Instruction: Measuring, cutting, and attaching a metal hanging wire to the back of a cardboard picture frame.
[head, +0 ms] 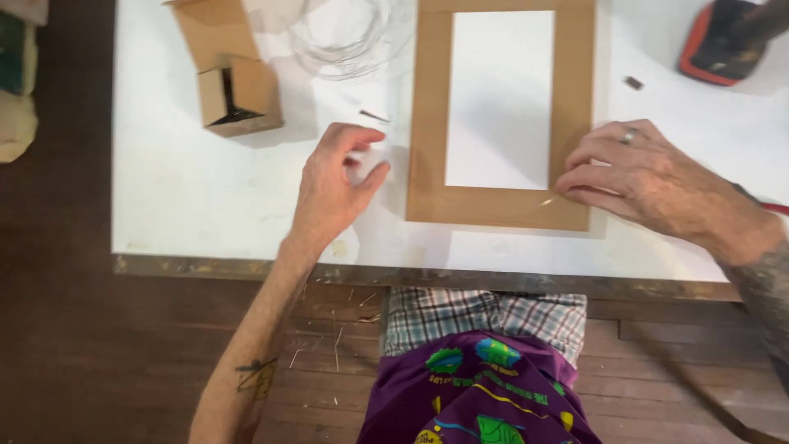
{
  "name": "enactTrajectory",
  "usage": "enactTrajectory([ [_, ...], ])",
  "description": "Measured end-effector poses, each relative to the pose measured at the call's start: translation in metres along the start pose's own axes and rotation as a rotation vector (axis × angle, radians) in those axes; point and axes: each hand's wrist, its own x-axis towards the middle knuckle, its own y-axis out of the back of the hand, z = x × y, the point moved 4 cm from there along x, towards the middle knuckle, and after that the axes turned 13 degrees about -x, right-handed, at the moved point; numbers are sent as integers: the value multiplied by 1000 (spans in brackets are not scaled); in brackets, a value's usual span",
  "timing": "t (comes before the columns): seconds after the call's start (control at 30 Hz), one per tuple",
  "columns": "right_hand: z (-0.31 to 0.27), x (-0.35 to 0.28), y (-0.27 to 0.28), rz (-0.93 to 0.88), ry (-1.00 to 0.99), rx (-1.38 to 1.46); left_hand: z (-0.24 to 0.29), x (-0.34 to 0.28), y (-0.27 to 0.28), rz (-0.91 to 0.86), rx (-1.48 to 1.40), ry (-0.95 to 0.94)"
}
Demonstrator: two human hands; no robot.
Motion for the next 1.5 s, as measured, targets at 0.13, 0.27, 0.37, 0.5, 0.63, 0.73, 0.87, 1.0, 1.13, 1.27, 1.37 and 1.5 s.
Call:
enactTrajectory([
  [0.13,1,0,-9,-15,-11,5,6,1,0,51,-431,764],
  [0.27,-1,3,-8,-9,-7,-7,4,2,-8,19,-547,754],
  [0.37,-4,5,-2,-18,-18,4,-3,5,-15,26,-568,701],
  [0.5,0,1,1,17,-52,55,-14,6,-21,89,-676,788],
  [0.63,14,-10,3,-72,-289,480,-17,5,-20,155,-730,816],
  [0.73,25,-24,-7,-410,-708,616,-34,1,-29,184,-736,791],
  [0.87,29,-13,6,-515,-951,652,-15,1,-27,159,-712,794],
  [1.0,29,0,20,-603,-930,556,-16,-2,-25,165,-692,808],
  [1.13,29,6,18,-740,-924,504,-15,-5,-23,182,-710,821],
  [1.27,38,9,4,-833,-863,585,-18,-4,-23,179,-689,838],
  [1.37,44,10,3,-901,-828,564,-21,-3,-23,163,-713,841],
  [1.5,44,20,14,-947,-778,566,-19,-1,-23,152,-699,858],
])
